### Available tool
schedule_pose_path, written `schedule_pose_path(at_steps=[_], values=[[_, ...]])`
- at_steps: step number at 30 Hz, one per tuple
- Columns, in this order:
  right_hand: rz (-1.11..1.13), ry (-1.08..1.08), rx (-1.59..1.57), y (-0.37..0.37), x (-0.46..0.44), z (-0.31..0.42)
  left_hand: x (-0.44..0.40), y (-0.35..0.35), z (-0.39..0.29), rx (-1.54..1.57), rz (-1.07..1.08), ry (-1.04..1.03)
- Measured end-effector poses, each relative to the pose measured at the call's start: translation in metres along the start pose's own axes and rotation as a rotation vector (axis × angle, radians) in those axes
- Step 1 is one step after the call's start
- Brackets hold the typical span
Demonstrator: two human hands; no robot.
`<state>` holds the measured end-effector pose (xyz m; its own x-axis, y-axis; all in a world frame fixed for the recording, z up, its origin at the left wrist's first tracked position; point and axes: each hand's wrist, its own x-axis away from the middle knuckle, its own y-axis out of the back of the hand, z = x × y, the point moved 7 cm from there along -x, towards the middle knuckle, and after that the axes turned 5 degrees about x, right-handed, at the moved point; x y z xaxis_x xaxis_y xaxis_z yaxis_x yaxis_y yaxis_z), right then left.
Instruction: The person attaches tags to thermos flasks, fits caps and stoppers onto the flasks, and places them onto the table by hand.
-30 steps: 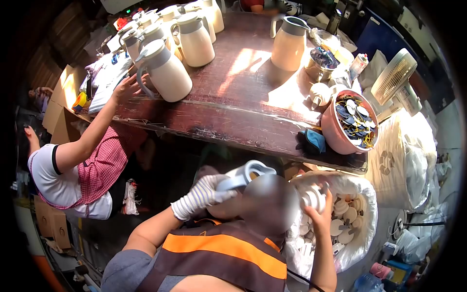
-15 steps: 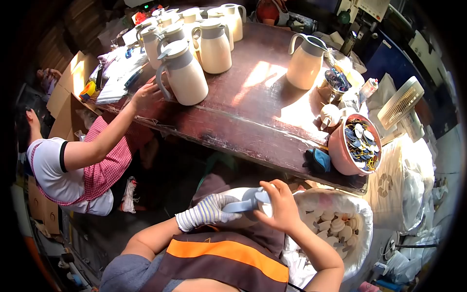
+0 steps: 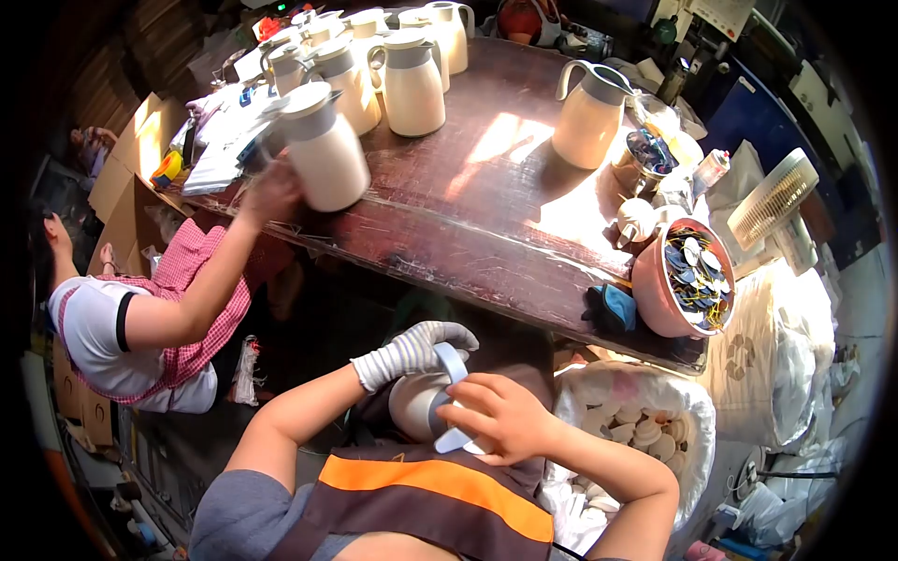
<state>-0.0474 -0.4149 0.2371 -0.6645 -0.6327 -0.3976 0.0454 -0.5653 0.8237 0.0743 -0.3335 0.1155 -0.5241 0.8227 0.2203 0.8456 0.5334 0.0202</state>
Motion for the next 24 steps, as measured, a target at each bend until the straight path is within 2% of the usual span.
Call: schedule_pose_path(at_steps=[2, 3, 4, 5, 6, 7, 8, 9, 11, 12, 14, 16, 18, 20, 21, 22, 23, 24], values=[[-0.008, -0.096, -0.024, 0.001, -0.001, -0.008, -0.005, 0.001, 0.007, -0.033, -0.069, 0.040], [-0.085, -0.193, -0.026, 0.003, 0.002, -0.014, -0.001, 0.004, 0.012, -0.129, -0.130, 0.084], [-0.105, -0.367, 0.013, 0.001, 0.011, -0.023, 0.009, 0.008, 0.005, -0.227, -0.191, 0.129], [-0.145, -0.600, 0.046, -0.005, 0.027, -0.041, 0.021, 0.004, -0.011, -0.297, -0.162, 0.119], [-0.185, -0.833, 0.077, -0.011, 0.046, -0.059, 0.036, -0.012, -0.030, -0.337, -0.152, 0.026], [-0.216, -1.015, -0.088, -0.013, 0.058, -0.075, 0.050, -0.037, -0.041, -0.426, -0.189, -0.149], [-0.160, -1.081, -0.129, -0.016, 0.064, -0.081, 0.062, -0.056, -0.056, -0.515, -0.230, -0.327], [-0.172, -1.038, -0.129, -0.019, 0.067, -0.083, 0.063, -0.051, -0.059, -0.515, -0.241, -0.329], [-0.158, -0.881, -0.065, -0.017, 0.060, -0.075, 0.061, -0.034, -0.051, -0.513, -0.122, -0.072], [-0.135, -0.761, 0.004, -0.010, 0.049, -0.065, 0.053, -0.022, -0.047, -0.409, -0.036, -0.062], [-0.059, -0.373, 0.082, -0.004, 0.022, -0.037, 0.042, -0.001, -0.022, 0.078, 0.108, 0.040], [0.060, -0.156, 0.121, -0.005, 0.006, -0.014, 0.028, 0.019, 0.006, 0.163, 0.112, 0.001], [-0.056, -0.232, 0.087, -0.009, 0.010, -0.031, 0.027, 0.017, 0.018, 0.325, 0.065, 0.057], [-0.151, -0.685, 0.001, -0.013, 0.026, -0.065, 0.044, -0.010, -0.044, 0.040, 0.072, 0.280], [-0.144, -0.900, -0.005, -0.015, 0.040, -0.083, 0.041, -0.027, -0.059, -0.142, 0.052, -0.090], [-0.099, -1.082, -0.112, -0.022, 0.054, -0.102, 0.049, -0.055, -0.046, -0.268, 0.047, -0.213], [-0.055, -1.125, -0.132, -0.022, 0.059, -0.103, 0.058, -0.084, -0.033, -0.395, 0.025, -0.336], [-0.017, -1.165, -0.148, -0.021, 0.063, -0.105, 0.060, -0.098, -0.011, -0.473, 0.018, -0.219]])
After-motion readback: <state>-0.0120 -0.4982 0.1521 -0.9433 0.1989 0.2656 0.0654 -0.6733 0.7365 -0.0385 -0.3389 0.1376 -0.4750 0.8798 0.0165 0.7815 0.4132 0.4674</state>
